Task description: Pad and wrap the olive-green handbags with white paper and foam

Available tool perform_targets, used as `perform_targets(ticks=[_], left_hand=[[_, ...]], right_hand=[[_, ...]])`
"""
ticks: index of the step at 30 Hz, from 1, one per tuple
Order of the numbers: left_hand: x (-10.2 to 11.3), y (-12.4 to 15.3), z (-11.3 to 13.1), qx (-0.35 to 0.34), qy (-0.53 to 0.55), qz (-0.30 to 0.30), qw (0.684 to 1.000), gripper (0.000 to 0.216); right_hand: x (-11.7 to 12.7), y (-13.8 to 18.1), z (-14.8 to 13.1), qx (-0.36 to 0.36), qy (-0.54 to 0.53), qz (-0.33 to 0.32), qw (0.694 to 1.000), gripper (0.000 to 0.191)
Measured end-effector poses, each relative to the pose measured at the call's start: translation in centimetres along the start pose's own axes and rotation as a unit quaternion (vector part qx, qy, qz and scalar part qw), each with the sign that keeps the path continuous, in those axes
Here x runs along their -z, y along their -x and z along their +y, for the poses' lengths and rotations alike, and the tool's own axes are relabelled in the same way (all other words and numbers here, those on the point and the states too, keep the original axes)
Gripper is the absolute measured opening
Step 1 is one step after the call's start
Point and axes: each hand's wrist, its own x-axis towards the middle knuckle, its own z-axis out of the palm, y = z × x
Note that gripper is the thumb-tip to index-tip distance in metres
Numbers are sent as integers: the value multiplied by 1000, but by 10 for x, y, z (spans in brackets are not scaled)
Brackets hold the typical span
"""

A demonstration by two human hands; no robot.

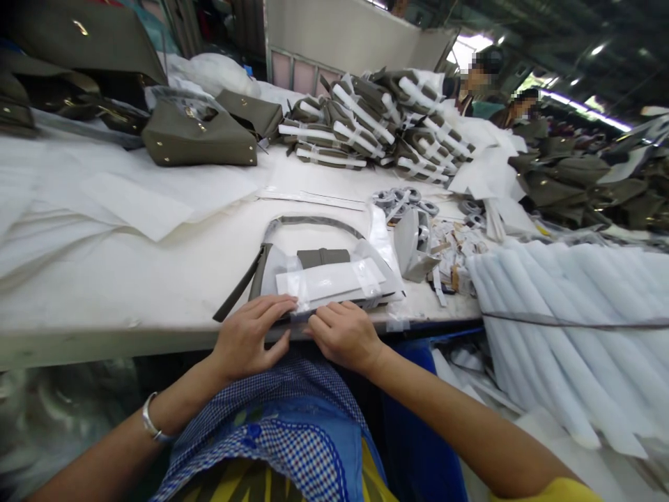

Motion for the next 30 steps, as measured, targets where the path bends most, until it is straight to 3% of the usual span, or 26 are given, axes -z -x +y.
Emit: perform_targets(ticks=[7,17,21,25,30], left_hand=[[-3,0,-3,-15,1,18,1000,46],[-27,4,-12,-22,-50,85,995,26],[-29,6,-13,-18,-46,74,996,29],[-28,6,-13,-16,-44,76,996,30],[-29,6,-12,-22,-34,92,995,29]], right_hand=[[-4,-15,-3,16,18,-13,1000,24],[0,-27,-9,26,37,-46,998,14],[20,-31,-16,24,50,-101,993,5],[40,-39,-26,29,91,-167,981,11],[45,-61,-28,42,56,-223,972,10]])
